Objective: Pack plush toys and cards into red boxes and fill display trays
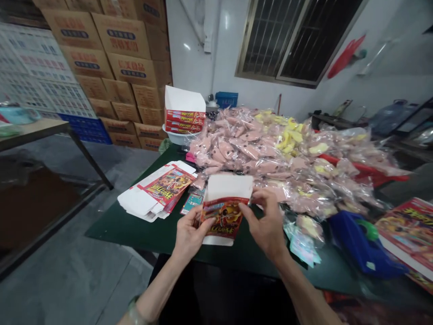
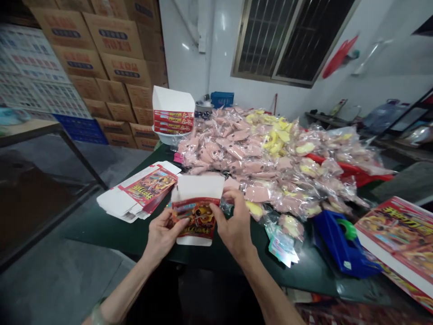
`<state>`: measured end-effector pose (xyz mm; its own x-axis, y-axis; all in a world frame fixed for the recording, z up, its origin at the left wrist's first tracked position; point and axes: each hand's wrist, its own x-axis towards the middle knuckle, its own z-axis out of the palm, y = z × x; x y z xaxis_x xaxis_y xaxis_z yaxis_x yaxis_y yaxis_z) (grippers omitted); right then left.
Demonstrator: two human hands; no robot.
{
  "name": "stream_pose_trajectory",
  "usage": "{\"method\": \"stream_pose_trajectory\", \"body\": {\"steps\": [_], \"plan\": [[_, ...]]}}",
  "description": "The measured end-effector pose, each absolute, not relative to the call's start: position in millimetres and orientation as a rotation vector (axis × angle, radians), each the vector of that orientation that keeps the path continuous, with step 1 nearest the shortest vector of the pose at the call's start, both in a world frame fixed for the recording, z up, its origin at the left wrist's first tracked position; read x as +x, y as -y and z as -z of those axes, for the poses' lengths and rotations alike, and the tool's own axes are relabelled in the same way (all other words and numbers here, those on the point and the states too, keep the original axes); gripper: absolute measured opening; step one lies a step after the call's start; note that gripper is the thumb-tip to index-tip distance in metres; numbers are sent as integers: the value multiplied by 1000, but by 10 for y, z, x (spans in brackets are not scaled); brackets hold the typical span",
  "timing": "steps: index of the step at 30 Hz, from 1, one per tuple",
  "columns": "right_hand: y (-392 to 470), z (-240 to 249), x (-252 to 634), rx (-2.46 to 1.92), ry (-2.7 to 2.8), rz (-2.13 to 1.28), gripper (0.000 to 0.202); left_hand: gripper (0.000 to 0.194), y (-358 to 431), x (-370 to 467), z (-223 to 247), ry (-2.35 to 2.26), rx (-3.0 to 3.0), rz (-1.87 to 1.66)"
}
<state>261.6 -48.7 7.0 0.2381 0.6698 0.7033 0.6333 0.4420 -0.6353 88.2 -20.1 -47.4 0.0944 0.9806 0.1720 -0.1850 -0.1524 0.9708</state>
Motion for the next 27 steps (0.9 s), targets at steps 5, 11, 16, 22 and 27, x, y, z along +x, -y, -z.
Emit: {"method": "stream_pose_trajectory", "body": {"steps": [5, 11, 16, 22, 27], "plan": [[360, 233, 2681, -1089, 1479, -216, 41, 35, 145, 847, 576, -915, 1479, -1295], [545, 109, 2724, -1054, 1776, 106, 36, 59, 140, 872, 379, -866, 1779, -1652], [627, 38, 2627, -1103, 1665, 31, 29, 14, 122, 962, 207, -915, 1957, -1944], [761, -152, 2598, -1132, 1422, -386, 25, 11, 217, 991, 51, -836, 1533, -1758], [703, -209, 2758, -1152, 1623, -541, 25, 29, 218, 984, 11, -590, 1246, -1438]]}}
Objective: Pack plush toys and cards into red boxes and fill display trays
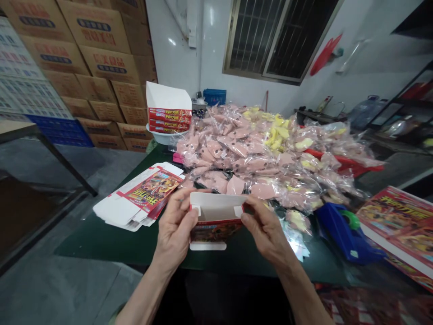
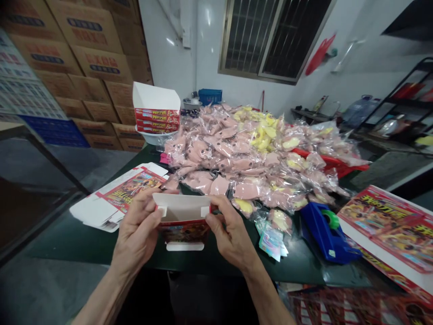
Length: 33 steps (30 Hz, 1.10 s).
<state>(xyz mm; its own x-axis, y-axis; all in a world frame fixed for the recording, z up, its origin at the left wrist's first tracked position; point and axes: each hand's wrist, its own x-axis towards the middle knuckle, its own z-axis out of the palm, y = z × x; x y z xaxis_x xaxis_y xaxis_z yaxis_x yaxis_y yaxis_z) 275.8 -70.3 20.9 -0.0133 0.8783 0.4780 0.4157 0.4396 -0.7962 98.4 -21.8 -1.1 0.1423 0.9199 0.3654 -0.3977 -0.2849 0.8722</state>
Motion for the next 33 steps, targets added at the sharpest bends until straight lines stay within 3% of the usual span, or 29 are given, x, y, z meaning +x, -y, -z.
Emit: {"method": "stream_pose_trajectory", "body": {"steps": [3, 6, 10, 15, 19, 27, 33], "plan": [[637, -111, 2804, -1140, 1575, -363, 18, 12, 160, 1026, 83, -573, 1372, -1456], [655, -36, 2822, -1119, 1552, -307, 21, 18, 141, 1049, 167, -540, 1420, -1498], [757, -70, 2856, -1075, 1604, -481, 23, 28, 182, 972, 121, -422, 1546, -1398], [796, -141, 2865, -1124, 1569, -374, 14, 15, 214, 844, -133, -613, 1924, -1290], [788, -198, 2846, -1164, 1644, -280, 12, 21, 233, 808, -242, -765, 2098, -1191], [828, -171, 2836, -1133, 1656, -284, 16, 23, 199, 790, -269, -618, 2234, -1224], [751, 120, 2757, -1043, 1592, 70, 30, 30, 224, 807, -58, -557, 2375, -1369]]}}
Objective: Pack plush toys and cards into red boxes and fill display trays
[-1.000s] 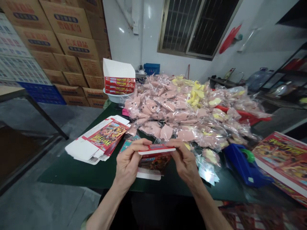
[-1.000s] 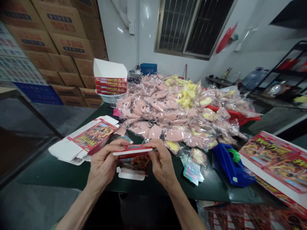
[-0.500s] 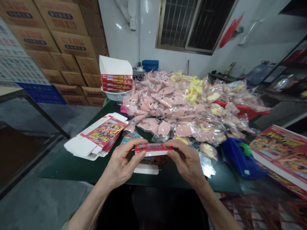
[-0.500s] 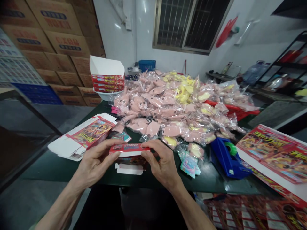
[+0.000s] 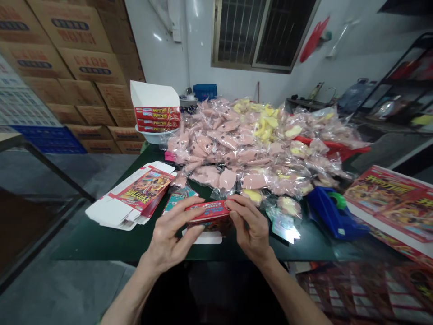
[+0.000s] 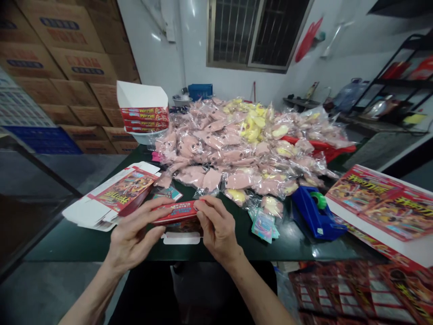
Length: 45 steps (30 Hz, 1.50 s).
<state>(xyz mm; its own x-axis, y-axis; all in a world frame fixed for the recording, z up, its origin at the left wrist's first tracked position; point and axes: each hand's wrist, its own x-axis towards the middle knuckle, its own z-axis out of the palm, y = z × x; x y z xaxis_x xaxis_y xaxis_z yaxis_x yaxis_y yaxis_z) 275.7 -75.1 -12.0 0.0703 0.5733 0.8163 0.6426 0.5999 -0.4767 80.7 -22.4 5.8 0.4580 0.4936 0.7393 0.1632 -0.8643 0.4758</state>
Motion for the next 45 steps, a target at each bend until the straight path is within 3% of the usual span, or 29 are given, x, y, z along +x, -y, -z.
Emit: {"method": "stream_pose_trajectory", "body": {"steps": [6, 8, 12, 19, 24, 32, 40, 45], "plan": [[806, 287, 2702, -1085, 1601, 57, 46, 34, 221, 943, 222, -703, 2247, -1655], [951, 351, 2828, -1224, 1501, 14, 48, 44, 214, 986, 268, -795, 2085, -1673], [1414, 526, 3462, -1674, 1032, 118, 18, 52, 248, 1035, 270, -919, 1811, -1619], [1962, 499, 4950, -2006, 517, 289, 28, 51, 222, 1022, 307, -1021, 1733, -1627], [1902, 211, 5436, -2132, 477, -70, 17, 54, 157, 1021, 385, -1033, 1679, -1624], [1758, 191, 5601, -2043, 227, -489, 29, 52, 159, 1013, 374, -1031, 1694, -1599], [1976, 594, 5281, -1760, 219, -323, 21, 46, 209, 1031, 309, -1054, 1640, -1582], [1953, 846, 5232, -1908, 274, -201, 26, 51, 136, 1013, 406, -1030, 1651, -1589]]}}
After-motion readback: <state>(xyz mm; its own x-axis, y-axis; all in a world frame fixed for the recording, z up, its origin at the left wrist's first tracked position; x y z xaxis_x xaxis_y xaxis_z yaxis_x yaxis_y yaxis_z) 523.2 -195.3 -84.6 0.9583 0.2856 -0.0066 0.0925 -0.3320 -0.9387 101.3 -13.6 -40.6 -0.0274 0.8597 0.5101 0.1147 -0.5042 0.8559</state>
